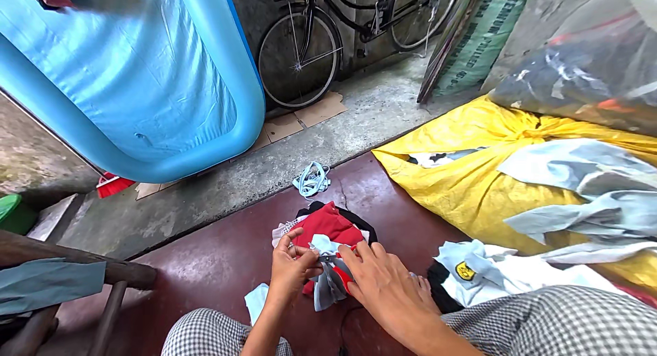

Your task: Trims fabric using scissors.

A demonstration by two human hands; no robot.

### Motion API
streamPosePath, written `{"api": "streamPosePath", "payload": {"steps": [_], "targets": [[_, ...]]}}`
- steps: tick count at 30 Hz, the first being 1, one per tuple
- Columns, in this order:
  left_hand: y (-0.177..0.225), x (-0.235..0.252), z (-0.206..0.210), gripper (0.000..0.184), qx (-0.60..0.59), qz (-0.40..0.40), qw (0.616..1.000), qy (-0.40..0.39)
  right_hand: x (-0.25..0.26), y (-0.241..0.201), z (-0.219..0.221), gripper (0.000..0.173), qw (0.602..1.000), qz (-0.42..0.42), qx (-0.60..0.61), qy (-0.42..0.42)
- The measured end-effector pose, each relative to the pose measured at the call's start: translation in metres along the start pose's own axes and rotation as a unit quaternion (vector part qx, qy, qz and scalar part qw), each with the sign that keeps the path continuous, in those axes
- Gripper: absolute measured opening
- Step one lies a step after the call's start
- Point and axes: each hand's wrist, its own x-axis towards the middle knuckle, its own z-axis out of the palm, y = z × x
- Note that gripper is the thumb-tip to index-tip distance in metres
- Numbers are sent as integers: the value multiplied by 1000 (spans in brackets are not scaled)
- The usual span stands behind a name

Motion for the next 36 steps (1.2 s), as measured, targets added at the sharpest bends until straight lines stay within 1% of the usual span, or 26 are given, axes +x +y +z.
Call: {"api": "streamPosePath", "payload": {"steps": [4,9,14,17,22,23,25,28,32,36], "targets": [[1,-1,-1,64,-15,-8,1000,-5,1,-1,-3,52,999,6,13,-34],[8,-2,-4,43,-49,-54,997,-24,2,6,-14,61,989,17,92,-110],[10,1,-10,40,-78,-95,991,-51,3,14,-15,64,981,14,139,-136],[11,2,-12,40,-83,-110,988,-69,2,14,-19,66,982,10,130,-139],[11,2,-9,38,-79,-100,989,-70,-1,12,-20,67,993,1,73,-91],[11,1,-8,39,-76,-93,990,-68,-1,13,-20,67,992,3,82,-95],[10,0,-5,39,-75,-75,992,-62,-1,15,-20,70,984,15,126,-128],[7,-2,-2,37,-99,-64,992,-52,0,17,-18,77,969,30,181,-165],[3,-2,-1,36,-148,-69,985,-62,2,22,-9,81,957,18,248,-153],[5,-4,0,35,-163,-61,983,-62,4,24,-7,81,949,8,278,-149]]}}
